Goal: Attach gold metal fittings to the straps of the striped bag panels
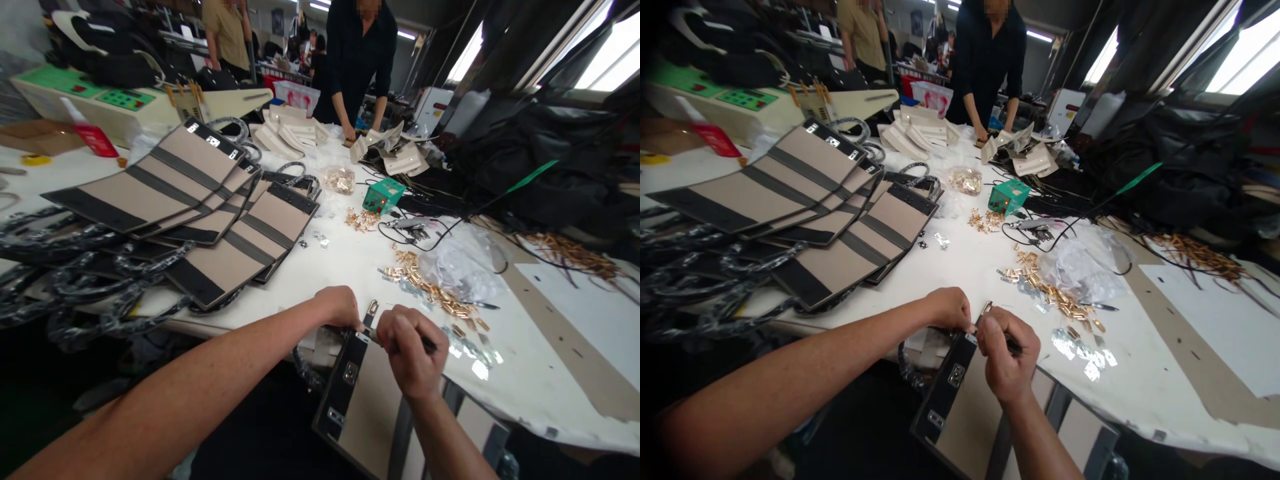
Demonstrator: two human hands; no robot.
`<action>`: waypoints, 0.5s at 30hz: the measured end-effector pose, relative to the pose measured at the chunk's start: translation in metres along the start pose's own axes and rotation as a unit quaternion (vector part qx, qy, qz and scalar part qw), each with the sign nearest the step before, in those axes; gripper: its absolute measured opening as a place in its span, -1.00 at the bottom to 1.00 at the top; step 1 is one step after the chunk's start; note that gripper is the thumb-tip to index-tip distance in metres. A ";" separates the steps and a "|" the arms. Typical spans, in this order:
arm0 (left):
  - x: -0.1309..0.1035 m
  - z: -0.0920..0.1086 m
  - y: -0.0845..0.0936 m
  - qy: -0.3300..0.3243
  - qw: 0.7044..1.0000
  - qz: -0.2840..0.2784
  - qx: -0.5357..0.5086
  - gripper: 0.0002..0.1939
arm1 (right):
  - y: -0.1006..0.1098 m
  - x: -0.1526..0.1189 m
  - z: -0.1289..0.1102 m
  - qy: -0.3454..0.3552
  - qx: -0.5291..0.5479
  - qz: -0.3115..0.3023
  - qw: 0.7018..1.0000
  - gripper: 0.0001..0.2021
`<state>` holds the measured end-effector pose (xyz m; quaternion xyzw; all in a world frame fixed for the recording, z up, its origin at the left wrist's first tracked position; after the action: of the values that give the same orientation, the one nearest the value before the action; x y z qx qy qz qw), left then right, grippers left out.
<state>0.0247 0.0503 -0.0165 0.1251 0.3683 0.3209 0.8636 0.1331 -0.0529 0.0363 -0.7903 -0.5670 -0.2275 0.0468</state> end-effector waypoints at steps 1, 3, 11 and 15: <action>0.000 -0.001 -0.001 -0.003 1.000 -0.002 -0.001 -0.76 | 0.001 0.000 -0.002 0.018 0.013 0.009 1.000 -0.62; -0.001 -0.002 -0.001 -0.007 1.000 0.002 0.001 -0.76 | -0.001 -0.001 -0.001 0.024 0.003 0.008 1.000 -0.61; 0.001 -0.006 -0.003 -0.016 1.000 0.004 0.022 -0.77 | -0.019 0.007 0.003 -0.009 -0.017 -0.058 0.998 -0.63; 0.011 -0.011 -0.005 -0.036 0.998 -0.005 0.050 -0.75 | -0.039 0.017 -0.007 0.032 -0.098 -0.140 0.985 -0.62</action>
<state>0.0250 0.0538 -0.0324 0.1782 0.3533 0.2933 0.8703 0.0998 -0.0269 0.0421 -0.6961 -0.6452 -0.3116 -0.0447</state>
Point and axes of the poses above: each hand's wrist, its own x-axis towards the middle knuckle, its own y-axis out of the back of the hand, z = x × y, the point moved 5 cm from there along x, towards the middle knuckle, and after that the axes turned 14 degrees about -x, right-handed, at the moved point
